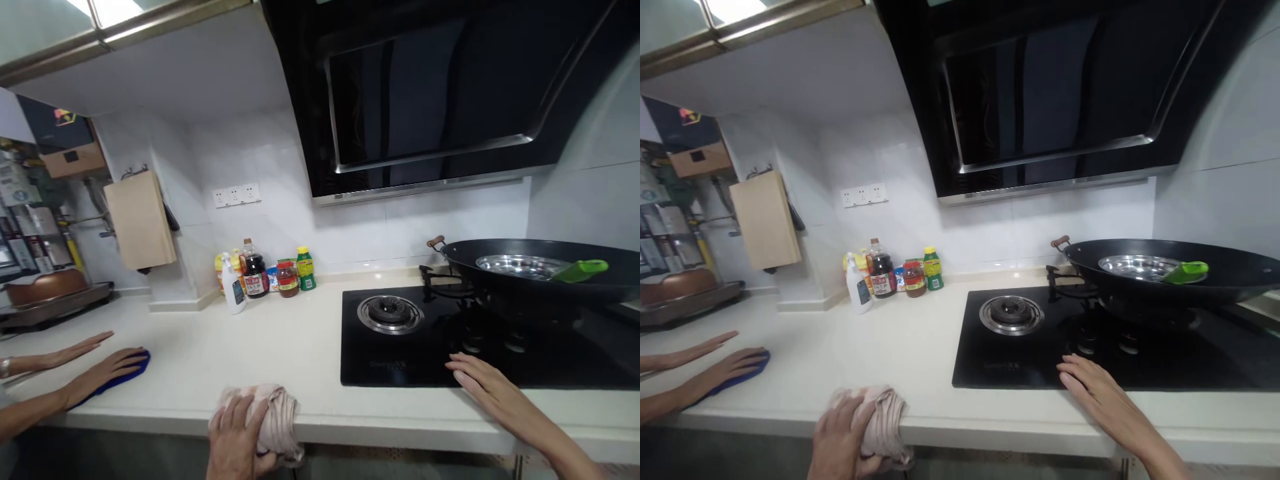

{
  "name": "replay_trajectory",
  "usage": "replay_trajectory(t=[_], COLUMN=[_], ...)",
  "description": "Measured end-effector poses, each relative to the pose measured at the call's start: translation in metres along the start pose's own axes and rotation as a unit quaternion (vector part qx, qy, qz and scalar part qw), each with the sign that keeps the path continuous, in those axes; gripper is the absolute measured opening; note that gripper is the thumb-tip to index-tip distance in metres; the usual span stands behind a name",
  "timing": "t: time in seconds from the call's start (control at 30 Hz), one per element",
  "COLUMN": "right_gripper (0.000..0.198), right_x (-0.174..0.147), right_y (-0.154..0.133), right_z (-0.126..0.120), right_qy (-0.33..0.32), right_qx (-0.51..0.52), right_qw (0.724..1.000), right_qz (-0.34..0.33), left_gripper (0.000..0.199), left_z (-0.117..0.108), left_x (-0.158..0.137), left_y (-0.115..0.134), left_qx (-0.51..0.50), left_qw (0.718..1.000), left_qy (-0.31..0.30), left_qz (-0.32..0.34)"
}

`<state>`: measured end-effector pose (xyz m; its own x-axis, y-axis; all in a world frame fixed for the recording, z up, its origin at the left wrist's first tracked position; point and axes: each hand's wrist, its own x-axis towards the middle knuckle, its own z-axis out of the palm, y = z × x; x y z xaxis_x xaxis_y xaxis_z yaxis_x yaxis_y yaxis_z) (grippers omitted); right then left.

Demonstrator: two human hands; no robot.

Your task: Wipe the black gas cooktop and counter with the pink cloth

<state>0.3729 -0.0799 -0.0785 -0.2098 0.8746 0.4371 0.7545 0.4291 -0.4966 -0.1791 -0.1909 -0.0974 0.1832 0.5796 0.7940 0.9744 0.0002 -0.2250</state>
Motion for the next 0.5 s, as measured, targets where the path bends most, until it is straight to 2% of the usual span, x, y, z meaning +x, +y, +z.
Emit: replay_trajectory(t=[0.1, 0.2, 0.37, 0.43, 0.5], right_gripper=[0.052, 0.053, 0.056, 0.058, 0.060], right_x=[0.001, 0.002, 0.003, 0.003, 0.002], right_y=[-0.009, -0.017, -0.023, -0.021, -0.018], right_z=[-0.004, -0.008, -0.011, -0.010, -0.011], right_qy=[0.000, -0.009, -0.004, -0.006, -0.011], right_qx=[0.010, 0.017, 0.030, 0.039, 0.054], right_qw=[1.000, 1.000, 0.999, 0.999, 0.998], right_qz=[0.013, 0.021, 0.022, 0.029, 0.040], left_gripper=[0.064, 0.067, 0.075, 0.078, 0.072], left_z=[-0.001, 0.006, 0.027, 0.031, 0.029], left_x=[0.004, 0.009, 0.033, 0.051, 0.071], left_y=[0.038, 0.092, 0.218, 0.270, 0.314], left_qx=[-0.009, -0.033, -0.133, -0.188, -0.220], left_qw=[1.000, 0.999, 0.985, 0.968, 0.950], left_qy=[0.003, -0.008, -0.071, -0.089, -0.097], left_qz=[-0.009, 0.009, 0.080, 0.137, 0.199])
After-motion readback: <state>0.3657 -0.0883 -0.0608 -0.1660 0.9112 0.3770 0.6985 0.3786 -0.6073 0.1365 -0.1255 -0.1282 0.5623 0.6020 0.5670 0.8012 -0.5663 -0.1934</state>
